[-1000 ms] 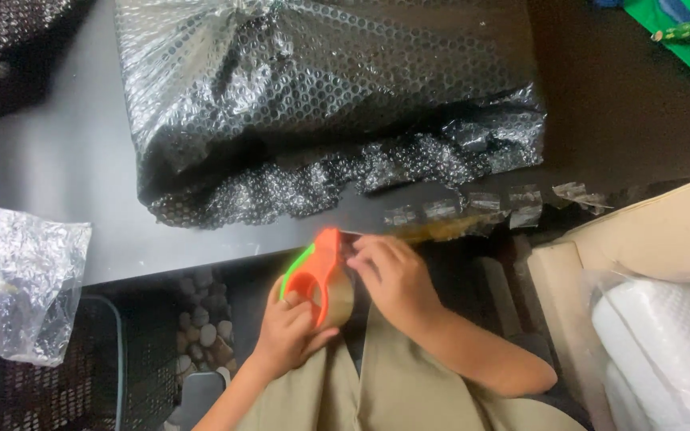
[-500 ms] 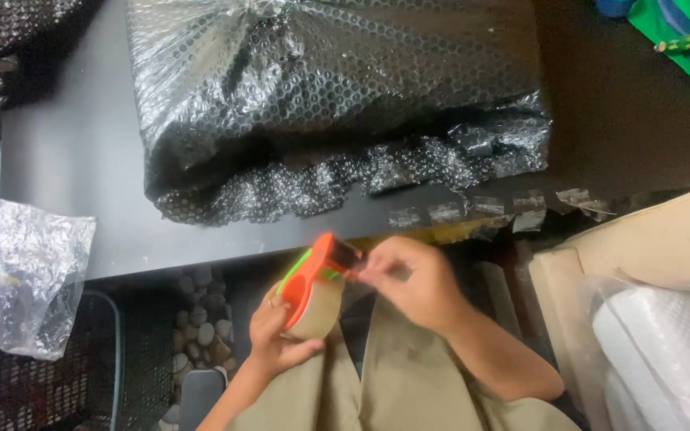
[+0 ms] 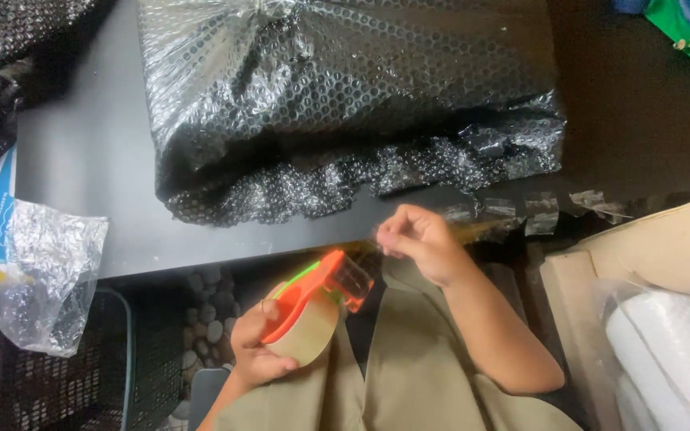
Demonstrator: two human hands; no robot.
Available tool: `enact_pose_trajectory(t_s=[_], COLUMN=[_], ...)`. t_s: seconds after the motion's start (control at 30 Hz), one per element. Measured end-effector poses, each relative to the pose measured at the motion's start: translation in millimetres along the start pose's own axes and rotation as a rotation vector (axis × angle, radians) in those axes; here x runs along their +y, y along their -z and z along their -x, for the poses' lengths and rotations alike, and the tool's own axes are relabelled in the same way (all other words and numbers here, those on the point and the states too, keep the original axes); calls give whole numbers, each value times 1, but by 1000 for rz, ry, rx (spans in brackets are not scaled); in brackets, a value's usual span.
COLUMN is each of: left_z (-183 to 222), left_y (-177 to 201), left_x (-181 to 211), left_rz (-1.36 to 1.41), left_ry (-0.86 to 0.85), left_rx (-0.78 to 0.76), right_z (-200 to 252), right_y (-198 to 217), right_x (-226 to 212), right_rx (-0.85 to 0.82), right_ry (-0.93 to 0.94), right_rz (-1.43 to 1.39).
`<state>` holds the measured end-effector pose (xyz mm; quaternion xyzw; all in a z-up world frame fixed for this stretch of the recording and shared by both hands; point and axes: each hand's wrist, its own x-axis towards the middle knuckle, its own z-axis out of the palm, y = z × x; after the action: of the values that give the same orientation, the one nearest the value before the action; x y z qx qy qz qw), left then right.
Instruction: The person wraps a green bag in bubble wrap and uses a tape dispenser to apply tape, sealing the package.
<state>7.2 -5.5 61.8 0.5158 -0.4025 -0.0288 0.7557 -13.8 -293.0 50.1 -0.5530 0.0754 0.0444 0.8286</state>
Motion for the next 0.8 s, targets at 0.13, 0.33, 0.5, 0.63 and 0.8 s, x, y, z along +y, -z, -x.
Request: enact_pose_trajectory(t_s=[0.13,0.33,0.5,0.63,0.8], left_z=[3,12,19,-11,-37], left_y=[7,19,35,18,140], left_x=[2,10,21,86,56], left_rz=[-51,-48,-269,-371,-543], left_ry=[1,36,-36,11,-97], left_rx=[-15,43,35,168,97], right_z=[2,-9,-15,-20,-3], right_y=[-6,-17,-44,-42,-66], right_x=[-9,13,65,183,35], right_rx=[14,33,-31,106,-93], right_ry=[70,-53,-315,-422,-143], right_rz=[20,58,-220,-172,495])
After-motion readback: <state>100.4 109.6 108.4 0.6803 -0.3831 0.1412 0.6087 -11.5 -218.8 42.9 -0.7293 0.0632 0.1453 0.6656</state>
